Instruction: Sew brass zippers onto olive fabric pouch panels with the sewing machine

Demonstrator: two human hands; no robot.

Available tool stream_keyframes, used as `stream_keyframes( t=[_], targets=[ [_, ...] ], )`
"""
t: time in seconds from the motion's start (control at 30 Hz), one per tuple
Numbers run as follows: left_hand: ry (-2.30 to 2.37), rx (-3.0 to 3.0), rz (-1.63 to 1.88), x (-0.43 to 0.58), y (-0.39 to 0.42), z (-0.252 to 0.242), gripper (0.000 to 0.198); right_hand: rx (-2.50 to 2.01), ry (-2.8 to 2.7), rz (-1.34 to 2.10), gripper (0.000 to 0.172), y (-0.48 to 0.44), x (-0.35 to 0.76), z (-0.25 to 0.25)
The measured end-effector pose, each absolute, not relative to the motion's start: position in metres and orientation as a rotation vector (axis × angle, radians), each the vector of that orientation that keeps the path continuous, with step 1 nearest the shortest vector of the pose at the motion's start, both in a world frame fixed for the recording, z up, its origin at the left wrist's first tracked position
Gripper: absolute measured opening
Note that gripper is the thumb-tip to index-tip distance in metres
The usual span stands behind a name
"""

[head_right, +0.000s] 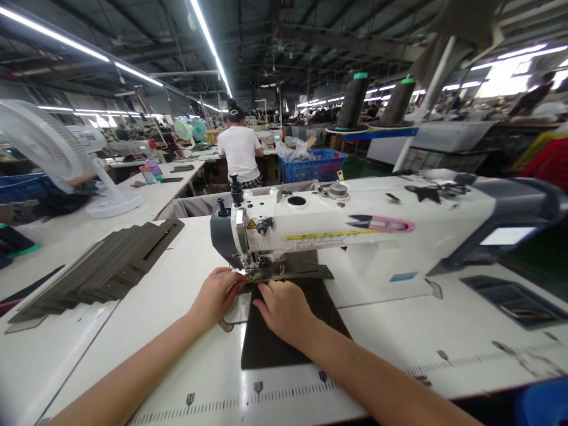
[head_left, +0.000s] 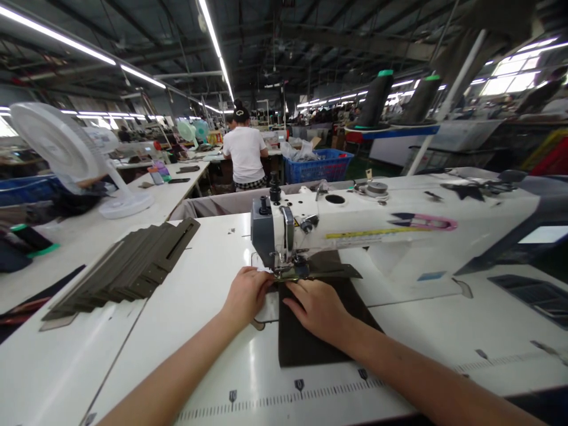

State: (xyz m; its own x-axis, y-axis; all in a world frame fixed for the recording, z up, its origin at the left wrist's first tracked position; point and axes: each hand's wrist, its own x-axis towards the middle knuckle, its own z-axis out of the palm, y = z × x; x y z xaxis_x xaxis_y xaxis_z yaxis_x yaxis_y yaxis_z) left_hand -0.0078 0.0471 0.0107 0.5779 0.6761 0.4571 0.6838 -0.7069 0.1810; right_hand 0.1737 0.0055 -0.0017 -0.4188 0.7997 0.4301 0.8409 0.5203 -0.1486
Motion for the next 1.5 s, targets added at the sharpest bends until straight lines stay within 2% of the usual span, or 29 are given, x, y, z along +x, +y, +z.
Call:
stream_keyframes(
  t=[0.1,0.3,0.43,0.57,0.83,1.13,1.5],
  targets=[
    [-1.225,-2.770,-0.815,-0.008,0.047,0.010,0.014,-1.466,-2.313,-0.054,0.023,0.010,0.167,-0.007],
    [-1.100,-2.789,-0.766,-0.007,0.043,-0.002,0.016,-1.287,-2.367,-0.028,0.017,0.007,0.168,-0.012],
    [-1.050,-2.737,-0.627,-0.005,0.039,-0.005,0.019,-1.138,-2.306,-0.191,0.016,0.006,0.170,-0.011],
    [-1.018,-2.677,-0.587,-0.003,0.037,-0.003,0.018,-1.212,-2.232,-0.169,0.030,0.011,0.170,-0.016],
    [-0.964,-2.671,-0.570,0.002,0.039,0.000,0.026,-1.285,-2.305,-0.037,0.038,0.011,0.169,-0.019],
    [-0.967,-2.601,-0.485,0.009,0.042,-0.001,0.023,-1.299,-2.338,0.043,0.031,0.018,0.170,-0.015],
    [-1.040,-2.735,-0.829,0.001,0.046,-0.006,0.013,-1.235,-2.325,-0.104,0.018,0.040,0.178,-0.017]
  ],
)
